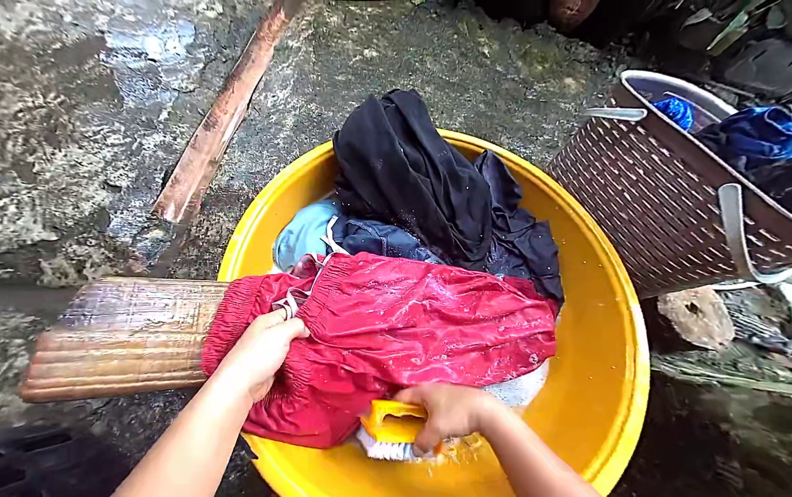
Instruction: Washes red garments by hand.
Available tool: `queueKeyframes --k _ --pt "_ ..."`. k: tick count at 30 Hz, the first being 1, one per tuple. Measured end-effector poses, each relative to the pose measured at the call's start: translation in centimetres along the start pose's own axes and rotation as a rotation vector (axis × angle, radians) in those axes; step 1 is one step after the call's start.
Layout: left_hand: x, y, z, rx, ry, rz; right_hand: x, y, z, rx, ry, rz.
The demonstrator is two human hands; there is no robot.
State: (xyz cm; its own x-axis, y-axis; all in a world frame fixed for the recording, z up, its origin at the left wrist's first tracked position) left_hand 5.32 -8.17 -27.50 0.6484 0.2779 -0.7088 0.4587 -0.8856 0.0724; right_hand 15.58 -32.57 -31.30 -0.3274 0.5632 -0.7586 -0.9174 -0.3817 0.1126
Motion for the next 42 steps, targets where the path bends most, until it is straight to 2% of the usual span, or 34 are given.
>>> queueKeyframes --k 2,3,5,7,9,12,14,16,17,19,20,22,23,24,26,29,31,33,35,37,39,40,42 --pt "-0.3 0.5 0.1 -0.089 -0.051 0.002 -2.5 -1.1 4.2 0.217 -0.376 -0.125" --pt "-0.5 0.8 0.1 -0.096 -0.058 0.039 -3.1 -1.4 6.7 0.307 -0.500 -0.250" --pt "-0.8 1.7 0.2 -0.025 -0.005 0.101 -2.3 -1.7 11.4 0.380 -0.522 -0.596" --pt "-1.5 1.8 0.2 0.044 0.083 0.077 -0.2 -1.8 13.8 0.233 -0.299 -0.855" --pt "-1.7 -0.1 0.3 0.030 0.152 -0.054 1.7 -2.2 11.6 0.058 0.012 -0.950" --pt "-2.1 -3.5 -0.1 -0.094 0.308 -0.282 0.0 -4.0 1.2 0.003 0.407 -1.047" --pt "-2.8 -4.0 -0.1 -0.088 0.383 -0.320 -3.4 -5.3 -5.1 0.014 0.583 -1.105" --pt "-3.3 -3.8 -0.2 -0.047 0.381 -0.305 -5.6 -6.3 -7.7 0.105 0.670 -1.146" --pt "-3.3 -3.7 -0.4 -0.029 0.368 -0.273 -6.0 -6.6 -6.8 0.174 0.658 -1.186" --pt "-3.1 -3.4 -0.4 0.030 0.327 -0.147 -5.0 -6.4 -1.2 0.289 0.445 -1.286" --pt "-3.1 -3.1 -0.2 0.074 0.312 -0.079 -3.7 -5.6 2.7 0.301 0.279 -1.288" --pt "-3.4 -2.6 0.2 0.160 0.283 0.006 0.1 -3.2 10.1 0.231 -0.036 -1.157" --pt "-3.7 -2.7 0.4 0.181 0.297 -0.014 2.1 -2.3 12.4 0.141 -0.098 -1.056" --pt "-4.1 -3.2 0.5 0.170 0.336 -0.076 3.9 -1.9 13.2 0.044 -0.083 -0.972" --pt "-4.9 -4.7 0.7 0.026 0.418 -0.263 5.0 -3.0 10.6 -0.046 0.097 -0.963" --pt "-5.5 -5.7 0.7 -0.173 0.458 -0.434 1.2 -6.4 0.9 -0.083 0.398 -1.138" --pt "-5.3 -5.9 0.2 -0.094 0.468 -0.453 -2.6 -8.4 -5.1 -0.021 0.613 -1.161" --pt "-5.1 -6.1 0.1 0.254 0.533 -0.457 -4.4 -9.5 -6.4 0.072 0.705 -1.137" --pt "-4.5 -6.3 0.9 0.650 0.648 -0.431 -4.1 -8.7 -2.5 0.183 0.550 -1.210" --pt "-3.9 -6.5 2.0 0.895 0.765 -0.420 -1.8 -6.9 4.7 0.201 0.257 -1.240" --pt "-4.0 -7.2 3.2 0.998 0.853 -0.464 2.1 -3.9 12.0 0.062 0.012 -1.134" --pt "-4.2 -7.7 3.6 1.026 0.882 -0.513 4.0 -2.6 14.5 -0.060 -0.055 -1.056" --pt "-4.6 -8.9 4.2 1.056 0.916 -0.592 6.6 -1.8 15.3 -0.244 -0.053 -0.968"
Point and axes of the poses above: each hand's wrist, its own x-axis towards the middle knuckle, its own y-axis out of the palm, z = x × y, the point moved 3 cm from there along x, towards the middle knuckle, and after that the axes turned 11 degrees about z, right-handed, at the moved point
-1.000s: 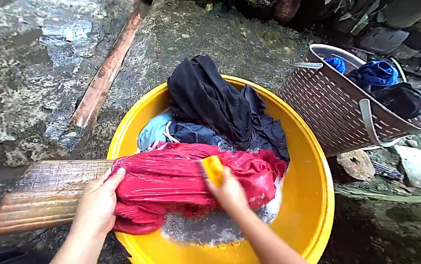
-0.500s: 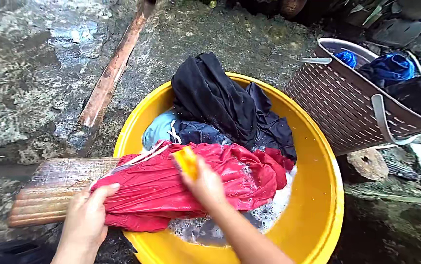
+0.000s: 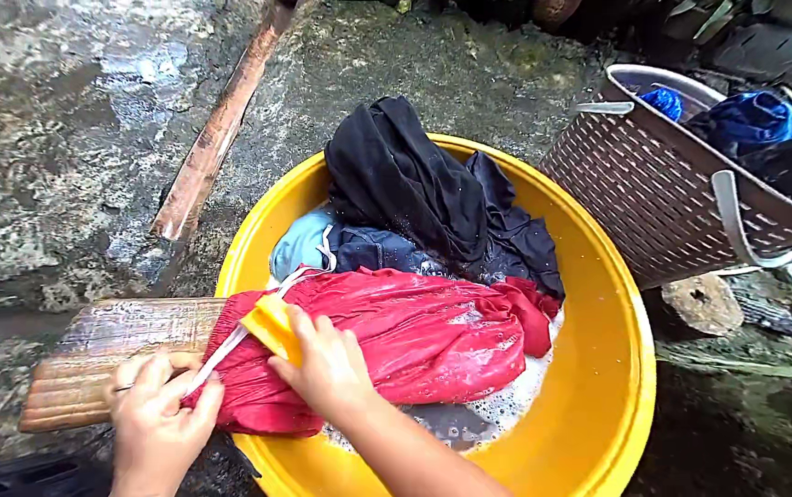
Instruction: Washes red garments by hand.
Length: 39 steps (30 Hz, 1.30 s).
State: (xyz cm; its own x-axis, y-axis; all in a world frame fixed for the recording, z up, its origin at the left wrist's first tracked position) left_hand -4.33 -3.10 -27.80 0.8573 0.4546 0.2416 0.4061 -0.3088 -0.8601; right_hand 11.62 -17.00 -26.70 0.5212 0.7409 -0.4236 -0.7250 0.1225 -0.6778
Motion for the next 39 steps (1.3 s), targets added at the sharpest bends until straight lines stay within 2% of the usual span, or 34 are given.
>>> queueKeyframes --k 2,4,6,7,8,10,12,14,15,16,18,23,25,27,30,32,33,34,36,37,39 --pt "0.0 -0.2 0.5 -0.010 0.000 -0.020 0.4 -0.6 -5.0 -0.074 0.132 -0.080" --pt "0.1 0.2 0.7 -0.012 -0.016 -0.013 -0.7 -2.8 -13.5 -0.107 0.368 -0.204" --pt "0.8 0.9 0.7 0.014 -0.032 -0.007 -2.4 -5.9 -21.4 -0.102 0.628 -0.254" --pt "1.2 1.3 0.6 0.034 -0.044 -0.015 -2.8 -7.3 -23.3 -0.078 0.724 -0.241" --pt "1.3 1.6 0.5 0.051 -0.051 -0.023 -2.8 -8.2 -23.2 -0.049 0.775 -0.227" --pt "1.2 2.1 0.4 0.061 -0.055 -0.031 -2.2 -8.4 -18.3 0.063 0.693 -0.278" --pt "1.1 2.2 0.4 0.066 -0.047 -0.042 -0.7 -6.5 -9.4 0.132 0.445 -0.278" --pt "0.7 2.0 0.3 0.062 -0.037 -0.045 0.7 -3.0 -1.4 0.082 0.175 -0.130" --pt "0.5 1.8 0.3 0.060 -0.031 -0.043 1.4 -1.3 0.7 0.021 0.066 -0.052" --pt "0.4 1.8 0.4 0.058 -0.023 -0.037 2.0 -0.2 1.1 -0.030 0.023 -0.009" --pt "0.5 1.7 0.6 0.060 -0.013 -0.037 2.6 -0.8 -2.7 -0.060 0.135 -0.011" --pt "0.6 2.5 0.2 0.111 -0.025 -0.091 -0.7 -6.8 -19.8 -0.064 0.772 -0.152" --pt "0.8 2.7 0.3 0.134 -0.017 -0.117 -0.8 -8.3 -20.5 -0.020 0.879 -0.138" --pt "0.5 2.9 0.4 0.141 -0.020 -0.115 -0.5 -7.8 -14.7 0.092 0.754 -0.156" --pt "0.3 3.0 0.3 0.133 -0.016 -0.094 -1.0 -1.9 -1.3 0.118 0.253 -0.097" --pt "0.0 2.5 0.3 0.129 -0.007 -0.063 -2.6 3.0 2.8 -0.013 -0.040 -0.129" --pt "0.1 2.4 0.4 0.113 0.008 -0.059 -3.5 3.9 2.0 -0.071 -0.051 -0.156" --pt "0.4 2.5 0.6 0.106 0.017 -0.071 -4.2 3.9 -0.5 -0.128 -0.005 -0.199" --pt "0.4 2.8 0.6 0.101 0.009 -0.076 -5.8 2.8 -9.1 -0.276 0.106 -0.418" --pt "0.3 2.8 0.5 0.098 -0.004 -0.065 -6.9 1.4 -13.6 -0.309 0.230 -0.423" --pt "0.6 3.0 0.1 0.099 -0.024 -0.067 -8.4 -2.8 -20.9 -0.313 0.543 -0.296"
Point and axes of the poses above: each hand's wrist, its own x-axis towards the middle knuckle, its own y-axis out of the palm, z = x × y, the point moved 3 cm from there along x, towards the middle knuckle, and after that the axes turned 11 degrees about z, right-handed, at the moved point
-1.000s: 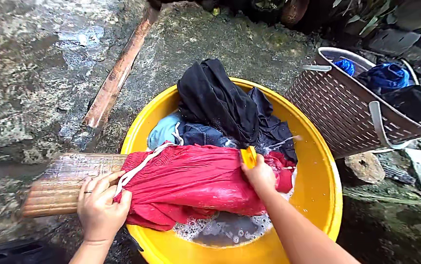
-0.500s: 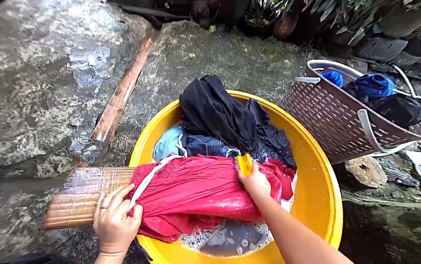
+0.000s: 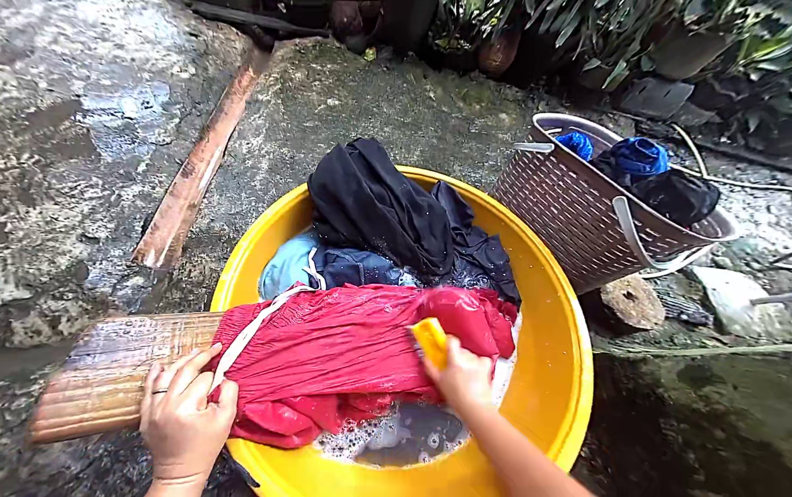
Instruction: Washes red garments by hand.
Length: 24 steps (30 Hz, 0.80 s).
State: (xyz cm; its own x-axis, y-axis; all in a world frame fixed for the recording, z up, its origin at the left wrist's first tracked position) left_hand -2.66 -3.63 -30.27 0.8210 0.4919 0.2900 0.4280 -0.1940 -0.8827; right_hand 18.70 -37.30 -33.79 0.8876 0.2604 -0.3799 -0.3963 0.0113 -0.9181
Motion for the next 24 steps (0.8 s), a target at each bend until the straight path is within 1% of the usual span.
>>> queueKeyframes --k 1,2,3,4,5,6,7,8,9,10,11,12,13,15,16,17,18,19,20,21,22,23,24 --pt "0.2 0.1 -0.1 0.002 -0.007 -0.010 1.6 -1.0 -1.9 -0.008 0.137 0.104" --pt "0.2 0.2 -0.2 0.007 -0.016 -0.017 2.5 -1.9 -2.1 0.024 0.249 0.190" --pt "0.2 0.3 -0.3 0.008 -0.023 -0.020 2.5 -2.7 -0.9 0.096 0.308 0.231" --pt "0.2 0.4 -0.4 0.010 -0.025 -0.022 1.8 -3.4 1.7 0.199 0.307 0.239" --pt "0.3 0.4 -0.5 0.014 -0.024 -0.029 0.5 -3.7 5.2 0.300 0.239 0.225" --pt "0.3 0.4 -0.5 0.014 -0.023 -0.031 -1.4 -3.4 9.1 0.362 0.112 0.204" --pt "0.2 0.4 -0.4 0.015 -0.019 -0.029 -3.6 -2.5 12.7 0.372 -0.067 0.165" --pt "0.1 0.3 -0.3 0.019 -0.014 -0.023 -5.7 -1.3 15.6 0.330 -0.275 0.085" --pt "-0.1 0.2 -0.2 0.021 -0.009 -0.013 -7.1 -0.3 17.2 0.268 -0.456 -0.023" --pt "-0.1 0.1 -0.2 0.021 -0.004 -0.004 -7.4 0.5 17.1 0.225 -0.557 -0.134" --pt "-0.1 0.2 -0.2 0.019 0.001 0.001 -6.6 1.2 15.5 0.201 -0.564 -0.210" --pt "0.0 0.2 -0.2 0.021 0.005 0.000 -5.2 1.7 12.7 0.181 -0.500 -0.245" --pt "0.0 0.2 -0.3 0.025 0.009 -0.002 -3.5 2.0 9.1 0.158 -0.395 -0.256" --pt "-0.1 0.3 -0.7 0.035 0.002 -0.004 -0.1 1.3 1.5 0.101 -0.100 -0.134" --pt "0.0 0.3 -0.8 0.039 -0.002 -0.011 1.4 0.3 -1.1 0.071 0.053 -0.013" --pt "0.0 0.4 -0.8 0.042 -0.006 -0.017 2.7 -0.8 -2.5 0.061 0.193 0.110" --pt "0.0 0.5 -0.9 0.043 -0.010 -0.022 3.5 -1.9 -2.5 0.085 0.297 0.188" --pt "0.0 0.5 -0.9 0.043 -0.015 -0.022 3.5 -3.1 -1.3 0.160 0.346 0.206" --pt "0.1 0.7 -0.8 0.046 -0.019 -0.025 2.7 -4.4 1.1 0.264 0.323 0.175" --pt "0.1 0.7 -0.8 0.051 -0.023 -0.028 1.3 -5.3 4.6 0.347 0.236 0.128" --pt "0.1 0.7 -0.7 0.052 -0.026 -0.027 -0.6 -5.5 8.6 0.390 0.084 0.051" --pt "0.0 0.6 -0.6 0.049 -0.025 -0.023 -2.6 -4.9 12.6 0.400 -0.117 -0.045" --pt "-0.1 0.5 -0.6 0.046 -0.022 -0.013 -4.4 -4.1 16.3 0.401 -0.307 -0.065"
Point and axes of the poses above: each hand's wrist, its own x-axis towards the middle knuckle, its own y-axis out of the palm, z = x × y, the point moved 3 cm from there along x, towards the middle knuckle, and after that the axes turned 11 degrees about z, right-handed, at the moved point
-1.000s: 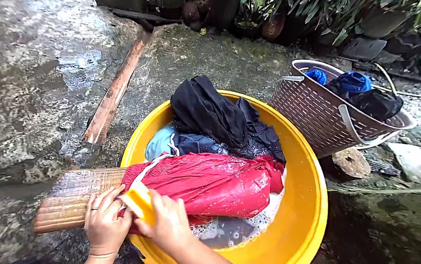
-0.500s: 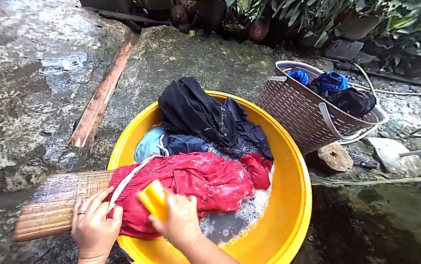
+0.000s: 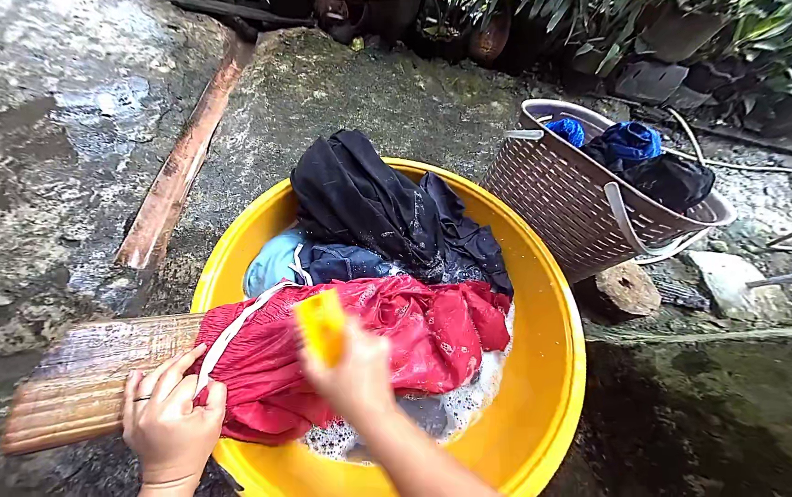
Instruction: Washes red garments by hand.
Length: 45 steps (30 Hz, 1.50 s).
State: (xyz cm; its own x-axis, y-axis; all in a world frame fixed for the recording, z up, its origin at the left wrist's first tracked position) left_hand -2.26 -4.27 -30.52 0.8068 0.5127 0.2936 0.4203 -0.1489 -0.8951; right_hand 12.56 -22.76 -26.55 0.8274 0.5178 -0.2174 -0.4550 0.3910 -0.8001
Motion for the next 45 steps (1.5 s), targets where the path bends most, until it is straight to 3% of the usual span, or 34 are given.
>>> queueKeyframes --k 2,3,5,9,11,12,14,17,19,22,25,27,28,30,33,35,37,39,40,43,45 --pt "0.1 -0.2 0.0 -0.009 0.009 0.013 0.1 3.4 3.8 -0.064 -0.228 0.147" --pt "0.1 -0.3 0.0 -0.009 0.016 0.016 1.0 4.0 3.6 -0.099 -0.241 0.200" --pt "0.0 -0.3 0.1 -0.003 0.027 0.016 3.3 2.9 -0.5 -0.149 -0.098 0.207" --pt "-0.1 -0.1 -0.3 0.003 0.016 0.001 6.5 -3.1 -15.3 -0.279 0.402 0.163" --pt "0.0 0.1 -0.3 0.011 -0.003 -0.017 7.4 -5.3 -17.9 -0.276 0.578 0.183" --pt "-0.2 0.2 -0.3 0.016 -0.013 -0.017 7.3 -5.4 -16.8 -0.233 0.601 0.188" --pt "-0.2 0.3 -0.6 0.018 -0.025 -0.022 6.4 -4.7 -10.3 -0.093 0.483 0.167" --pt "-0.4 0.0 -0.5 0.017 -0.018 -0.013 3.6 0.3 2.9 -0.002 0.007 0.236" --pt "-0.6 -0.2 -0.3 0.011 0.007 -0.002 3.2 3.5 6.9 -0.059 -0.208 0.358" --pt "-0.6 -0.3 0.0 0.006 0.032 0.021 6.1 3.4 1.9 -0.148 -0.164 0.240" --pt "-0.7 -0.1 -0.3 0.009 0.017 0.018 9.1 -1.2 -8.5 -0.243 0.229 0.228" --pt "-0.3 0.1 -0.4 0.020 0.003 -0.012 10.2 -3.8 -12.9 -0.253 0.444 0.204" --pt "-0.3 0.1 -0.4 0.027 -0.008 -0.022 10.3 -4.4 -12.9 -0.240 0.518 0.207" --pt "-0.4 0.3 -0.3 0.024 -0.019 -0.023 8.7 -4.2 -8.0 -0.115 0.479 0.225" --pt "-0.6 0.2 -0.5 0.015 -0.024 0.007 2.3 1.2 3.8 0.004 -0.008 0.307" --pt "-0.7 -0.2 -0.1 0.035 0.000 0.016 -1.1 4.8 6.5 0.012 -0.251 0.281" --pt "-0.6 -0.1 0.3 0.018 0.027 0.015 -1.2 4.8 2.0 -0.088 -0.228 0.201" --pt "-0.7 0.1 0.3 0.007 0.026 0.011 0.0 2.4 -7.0 -0.233 -0.138 -0.018" --pt "-0.7 0.1 0.0 0.009 0.017 0.011 0.7 0.1 -11.5 -0.319 -0.031 -0.038" --pt "-0.1 -0.1 -1.1 0.009 -0.026 -0.020 3.6 -6.7 -19.1 -0.366 0.447 0.255" --pt "0.1 -0.4 -1.1 -0.009 -0.055 -0.041 4.9 -8.2 -18.2 -0.101 0.511 0.235"
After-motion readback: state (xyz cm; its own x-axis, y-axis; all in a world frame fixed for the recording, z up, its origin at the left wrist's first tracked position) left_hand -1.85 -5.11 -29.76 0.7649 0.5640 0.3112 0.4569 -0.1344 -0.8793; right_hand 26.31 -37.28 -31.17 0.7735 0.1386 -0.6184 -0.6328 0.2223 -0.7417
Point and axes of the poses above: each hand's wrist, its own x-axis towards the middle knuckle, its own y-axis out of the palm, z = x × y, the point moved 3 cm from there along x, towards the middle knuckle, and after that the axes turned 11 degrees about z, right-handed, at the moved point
